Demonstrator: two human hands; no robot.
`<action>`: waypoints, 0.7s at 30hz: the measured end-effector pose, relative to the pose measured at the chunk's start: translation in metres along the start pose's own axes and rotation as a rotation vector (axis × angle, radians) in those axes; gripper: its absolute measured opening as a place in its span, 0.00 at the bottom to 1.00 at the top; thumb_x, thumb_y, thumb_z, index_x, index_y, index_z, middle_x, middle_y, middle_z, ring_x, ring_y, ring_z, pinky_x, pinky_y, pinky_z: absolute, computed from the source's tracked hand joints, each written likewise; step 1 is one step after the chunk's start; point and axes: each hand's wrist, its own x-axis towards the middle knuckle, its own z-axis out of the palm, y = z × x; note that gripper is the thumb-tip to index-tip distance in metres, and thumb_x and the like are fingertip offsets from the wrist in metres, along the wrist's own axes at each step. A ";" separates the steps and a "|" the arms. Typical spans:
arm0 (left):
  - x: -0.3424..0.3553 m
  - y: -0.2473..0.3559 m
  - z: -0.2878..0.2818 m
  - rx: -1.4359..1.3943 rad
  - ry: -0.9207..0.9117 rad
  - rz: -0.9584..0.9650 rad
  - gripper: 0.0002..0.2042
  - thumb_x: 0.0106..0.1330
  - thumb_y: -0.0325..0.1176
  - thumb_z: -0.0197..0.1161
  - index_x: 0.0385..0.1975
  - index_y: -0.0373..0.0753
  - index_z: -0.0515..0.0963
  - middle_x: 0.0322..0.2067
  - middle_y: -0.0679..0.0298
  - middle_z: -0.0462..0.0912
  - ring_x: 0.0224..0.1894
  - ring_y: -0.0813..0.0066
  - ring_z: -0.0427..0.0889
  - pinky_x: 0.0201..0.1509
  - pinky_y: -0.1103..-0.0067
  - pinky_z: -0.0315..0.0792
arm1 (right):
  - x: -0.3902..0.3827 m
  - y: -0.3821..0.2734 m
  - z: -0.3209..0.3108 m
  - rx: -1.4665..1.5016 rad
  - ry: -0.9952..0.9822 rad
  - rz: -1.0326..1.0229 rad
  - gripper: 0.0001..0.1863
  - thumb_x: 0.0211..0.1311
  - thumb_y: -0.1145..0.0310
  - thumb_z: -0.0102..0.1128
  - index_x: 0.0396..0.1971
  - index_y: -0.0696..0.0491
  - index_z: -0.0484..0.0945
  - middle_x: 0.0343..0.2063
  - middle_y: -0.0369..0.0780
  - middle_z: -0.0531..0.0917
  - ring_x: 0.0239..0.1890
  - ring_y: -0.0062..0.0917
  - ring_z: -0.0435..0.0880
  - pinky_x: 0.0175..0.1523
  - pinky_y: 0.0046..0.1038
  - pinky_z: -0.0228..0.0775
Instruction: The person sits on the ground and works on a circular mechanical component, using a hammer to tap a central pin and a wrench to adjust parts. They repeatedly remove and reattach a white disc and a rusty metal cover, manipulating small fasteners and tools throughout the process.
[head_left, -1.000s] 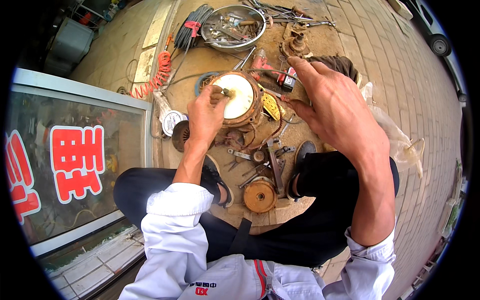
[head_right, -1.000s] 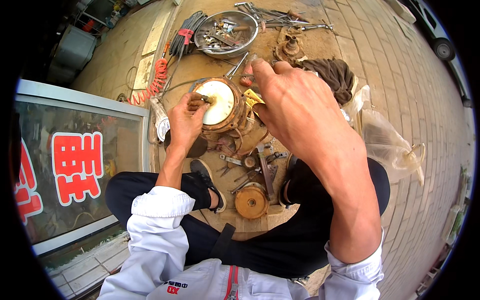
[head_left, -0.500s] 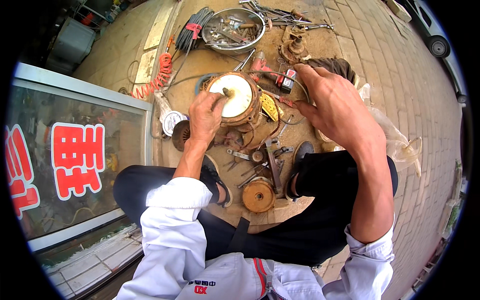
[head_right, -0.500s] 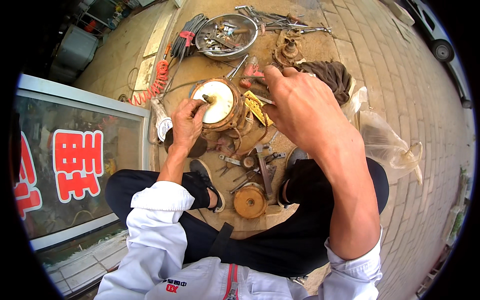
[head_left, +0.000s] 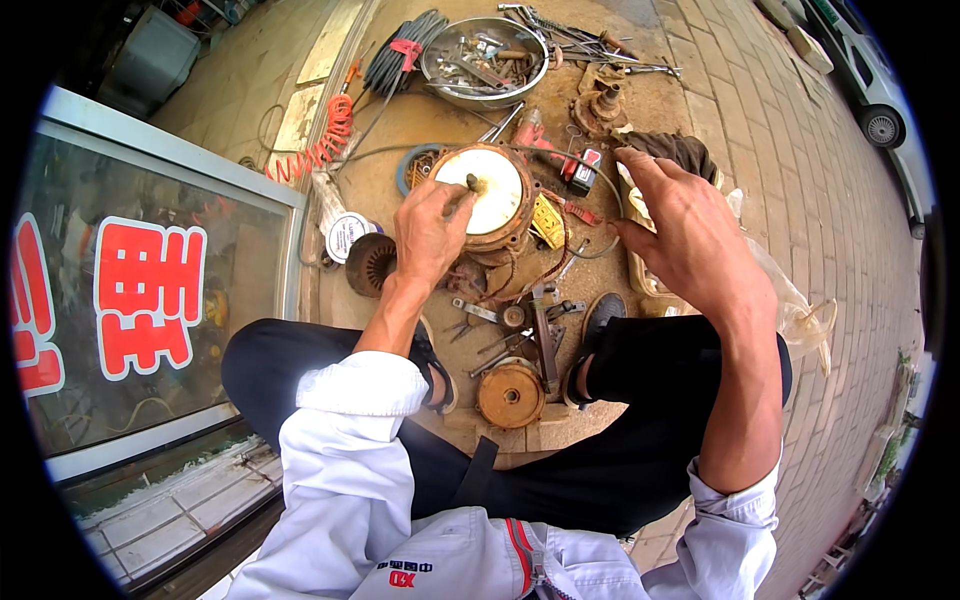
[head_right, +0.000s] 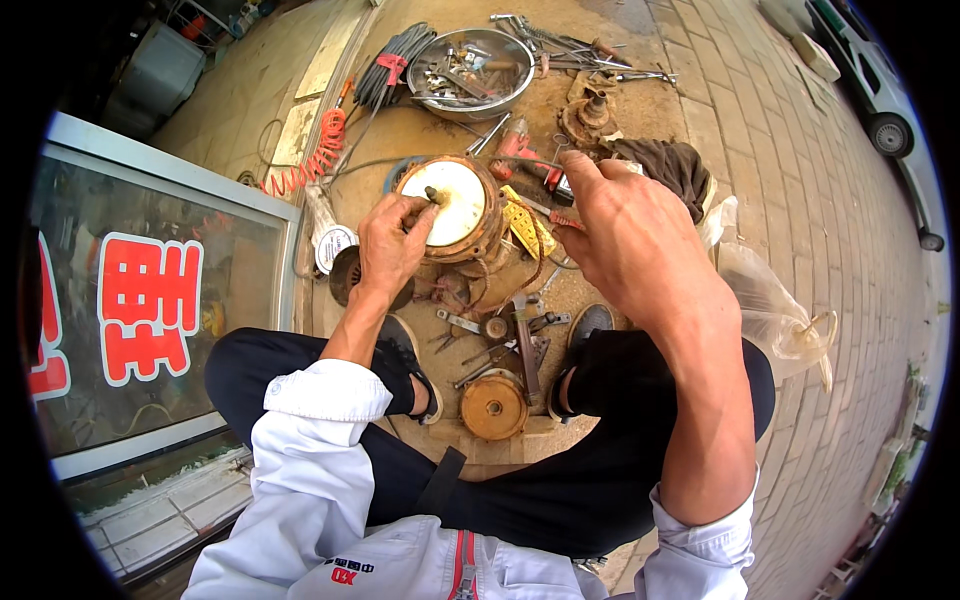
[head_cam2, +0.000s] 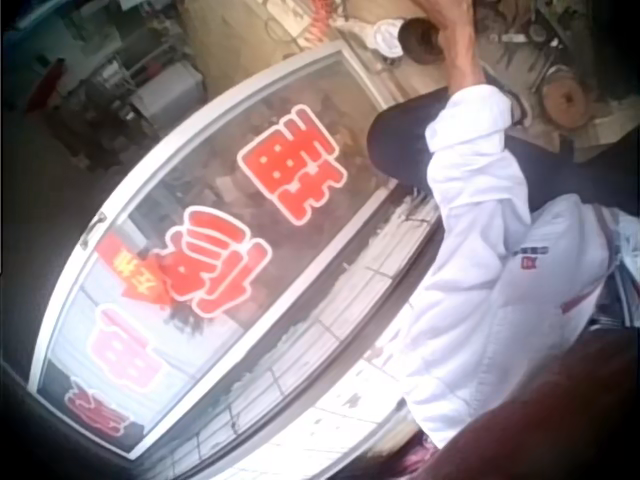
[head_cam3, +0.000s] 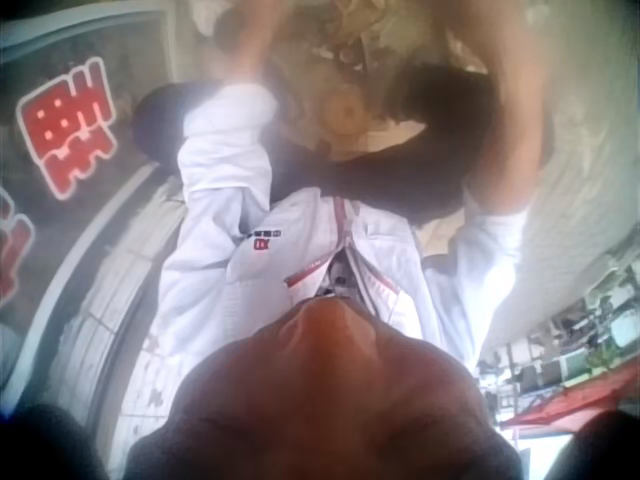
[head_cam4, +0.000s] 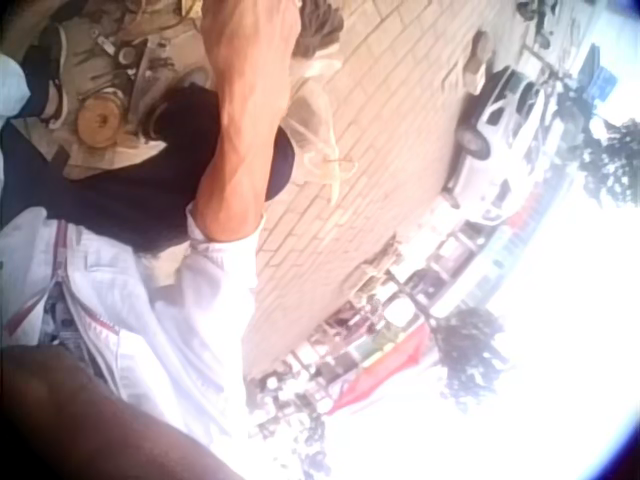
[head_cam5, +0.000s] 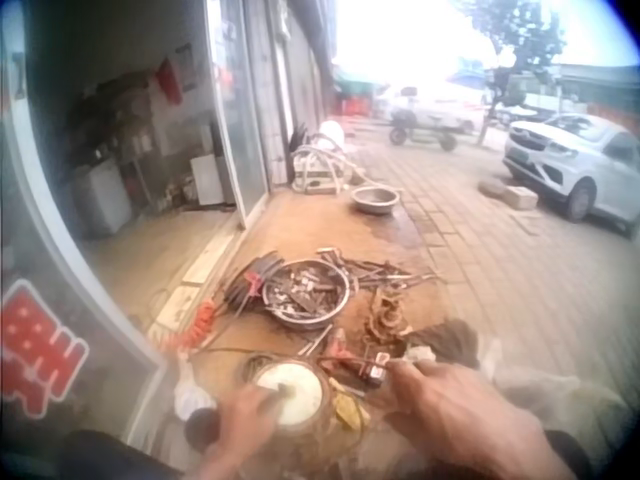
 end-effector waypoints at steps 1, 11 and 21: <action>0.000 0.000 0.000 -0.005 0.001 -0.004 0.08 0.60 0.27 0.75 0.36 0.32 0.87 0.29 0.56 0.84 0.28 0.65 0.82 0.34 0.72 0.75 | 0.000 -0.001 0.000 0.003 -0.001 0.004 0.33 0.57 0.73 0.72 0.63 0.61 0.72 0.54 0.55 0.82 0.56 0.52 0.81 0.60 0.44 0.74; -0.011 -0.003 0.005 -0.059 0.083 0.048 0.05 0.59 0.22 0.73 0.33 0.33 0.85 0.32 0.57 0.83 0.36 0.59 0.83 0.40 0.68 0.76 | 0.002 -0.004 -0.003 -0.009 -0.032 0.022 0.32 0.58 0.74 0.71 0.64 0.58 0.73 0.51 0.53 0.83 0.54 0.52 0.82 0.58 0.44 0.75; -0.001 0.000 0.003 0.018 0.055 0.125 0.04 0.60 0.22 0.73 0.32 0.32 0.85 0.31 0.56 0.83 0.34 0.60 0.84 0.37 0.70 0.76 | 0.000 -0.004 -0.004 -0.013 -0.027 0.019 0.32 0.59 0.74 0.70 0.64 0.57 0.73 0.49 0.52 0.84 0.52 0.51 0.82 0.56 0.44 0.75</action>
